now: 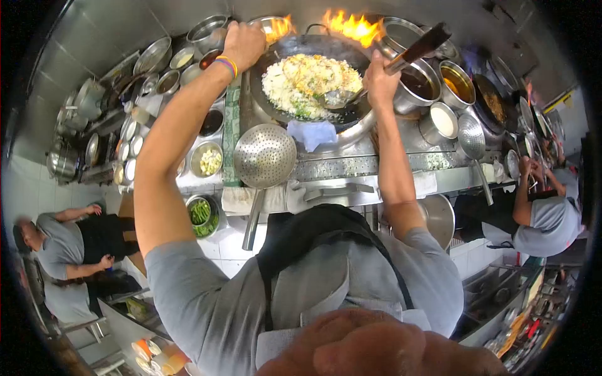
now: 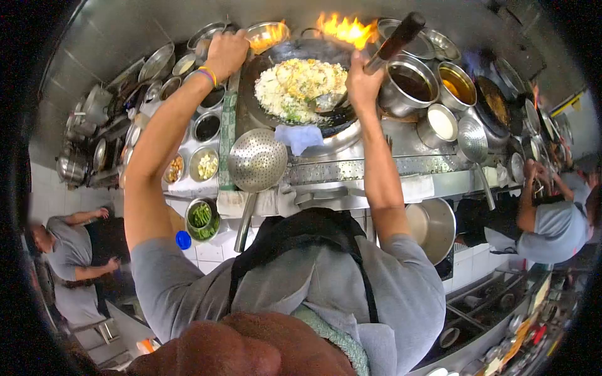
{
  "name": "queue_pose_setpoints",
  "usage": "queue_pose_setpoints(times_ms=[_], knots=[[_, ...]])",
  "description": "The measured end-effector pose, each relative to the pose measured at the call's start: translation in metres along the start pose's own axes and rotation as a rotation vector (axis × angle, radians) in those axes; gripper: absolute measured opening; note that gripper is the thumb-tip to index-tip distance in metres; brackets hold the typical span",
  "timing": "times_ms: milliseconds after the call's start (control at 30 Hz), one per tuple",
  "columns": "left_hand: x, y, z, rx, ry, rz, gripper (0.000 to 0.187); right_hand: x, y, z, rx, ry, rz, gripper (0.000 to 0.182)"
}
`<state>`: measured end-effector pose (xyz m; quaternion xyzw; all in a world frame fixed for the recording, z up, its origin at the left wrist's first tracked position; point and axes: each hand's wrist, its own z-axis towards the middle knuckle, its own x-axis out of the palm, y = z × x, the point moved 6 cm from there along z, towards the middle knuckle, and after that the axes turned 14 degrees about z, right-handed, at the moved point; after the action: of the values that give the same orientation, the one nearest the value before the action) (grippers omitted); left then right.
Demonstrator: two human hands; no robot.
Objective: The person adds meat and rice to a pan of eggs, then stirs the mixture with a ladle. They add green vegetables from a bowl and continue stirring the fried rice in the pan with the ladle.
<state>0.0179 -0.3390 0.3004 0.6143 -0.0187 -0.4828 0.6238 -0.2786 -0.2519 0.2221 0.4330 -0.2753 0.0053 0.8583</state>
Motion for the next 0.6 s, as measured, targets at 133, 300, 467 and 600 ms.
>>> queue_pose_setpoints(times_ms=[133,300,467,600], knots=[[0.043,0.021,-0.053,-0.113,0.149,-0.231,0.041,0.011,0.07,0.006,-0.106,-0.022,-0.025,0.025],[0.128,0.075,-0.162,-0.522,-0.018,-0.779,0.061,0.013,0.118,0.03,-0.238,0.119,0.286,0.042],[0.234,0.09,-0.26,-0.806,0.096,-0.882,0.057,-0.011,-0.081,0.067,0.075,0.162,0.159,0.033],[0.299,0.069,-0.311,-0.971,0.22,-0.885,0.052,0.066,0.003,0.062,-0.051,0.055,0.045,0.032]])
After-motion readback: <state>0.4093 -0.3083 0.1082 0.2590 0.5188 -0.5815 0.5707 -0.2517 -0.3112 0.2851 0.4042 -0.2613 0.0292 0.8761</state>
